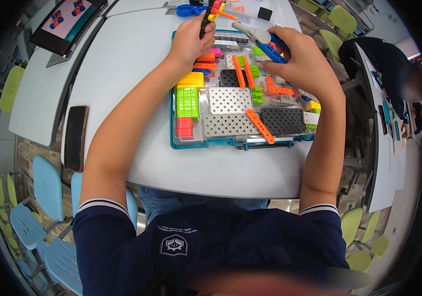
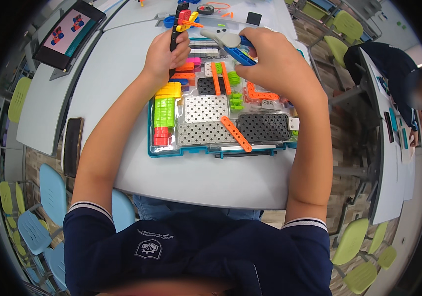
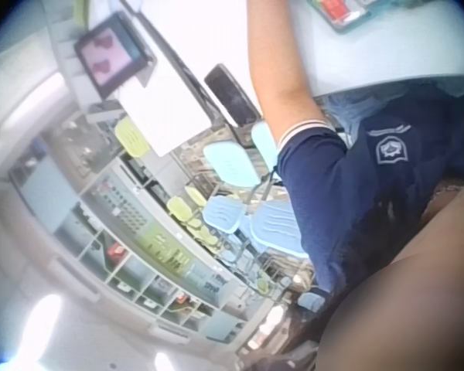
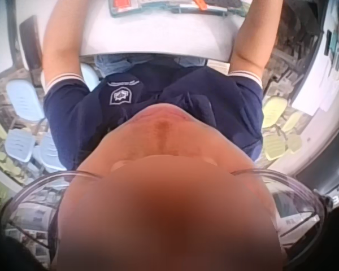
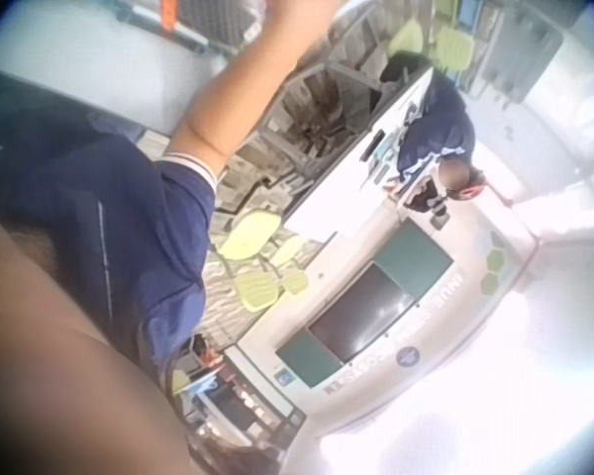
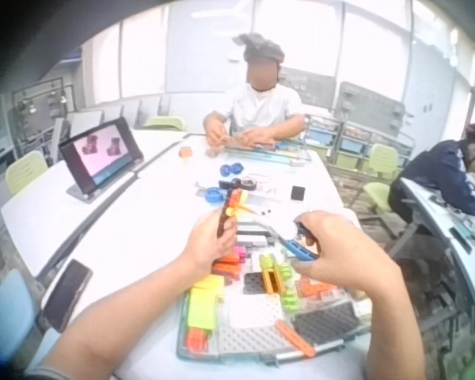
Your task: The person uses a blue plastic tool to remove and attach small colored pieces from a black baseplate. They repeatedly pick up pieces, press them onto the baseplate, and remove them, working within a compartmentalized storage case on a white table.
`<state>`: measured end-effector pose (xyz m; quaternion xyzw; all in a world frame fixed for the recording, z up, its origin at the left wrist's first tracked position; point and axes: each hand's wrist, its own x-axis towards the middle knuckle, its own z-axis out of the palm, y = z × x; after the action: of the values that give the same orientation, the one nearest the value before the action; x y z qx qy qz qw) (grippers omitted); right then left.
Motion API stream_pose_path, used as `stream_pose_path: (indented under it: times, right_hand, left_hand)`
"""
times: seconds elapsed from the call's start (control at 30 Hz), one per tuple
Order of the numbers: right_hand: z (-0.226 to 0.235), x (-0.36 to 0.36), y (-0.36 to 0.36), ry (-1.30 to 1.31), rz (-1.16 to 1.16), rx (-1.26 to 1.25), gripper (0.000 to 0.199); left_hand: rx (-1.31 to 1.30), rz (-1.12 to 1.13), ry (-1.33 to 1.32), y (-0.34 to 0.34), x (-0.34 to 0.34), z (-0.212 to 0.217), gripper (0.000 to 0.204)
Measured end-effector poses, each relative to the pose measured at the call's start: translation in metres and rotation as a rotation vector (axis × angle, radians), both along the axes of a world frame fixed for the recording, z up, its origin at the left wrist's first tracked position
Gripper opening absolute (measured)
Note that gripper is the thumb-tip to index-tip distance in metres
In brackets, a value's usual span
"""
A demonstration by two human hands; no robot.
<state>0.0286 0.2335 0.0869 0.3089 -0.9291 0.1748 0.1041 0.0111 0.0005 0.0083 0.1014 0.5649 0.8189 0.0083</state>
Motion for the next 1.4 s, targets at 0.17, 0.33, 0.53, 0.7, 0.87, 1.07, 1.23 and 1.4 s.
stream_pose_path:
  times: [0.17,0.33,0.53,0.7,0.87,1.07,1.23,1.4]
  right_hand:
    - [-0.001,0.000,0.000,0.089,-0.003,-0.005,0.053]
    - [0.005,0.005,0.003,0.080,-0.019,0.013,0.052]
    - [0.005,0.005,0.002,0.084,0.013,-0.021,0.051]
    - [0.005,0.007,0.006,0.176,-0.024,0.074,0.055]
    - [0.004,0.006,0.005,0.144,-0.024,0.030,0.051]
    - [0.000,0.002,0.005,0.232,0.025,0.054,0.054]
    - [0.010,0.003,0.008,0.112,-0.014,-0.017,0.061]
    - [0.023,0.011,0.018,-0.320,-0.080,-0.166,0.066]
  left_hand:
    - [-0.018,0.012,0.015,0.001,0.002,0.001,0.030]
    - [-0.025,0.018,0.008,0.001,0.003,0.002,0.031]
    - [-0.069,0.005,0.018,0.003,0.003,0.002,0.031]
    - [-0.058,0.010,0.003,0.002,0.003,0.002,0.031]
    - [-0.052,0.015,0.015,0.002,0.003,0.001,0.031]
    - [-0.060,0.018,0.014,0.003,0.004,0.002,0.031]
    - [-0.045,0.012,0.004,0.003,0.005,0.003,0.031]
    - [-0.081,-0.001,0.014,0.003,0.004,0.002,0.032]
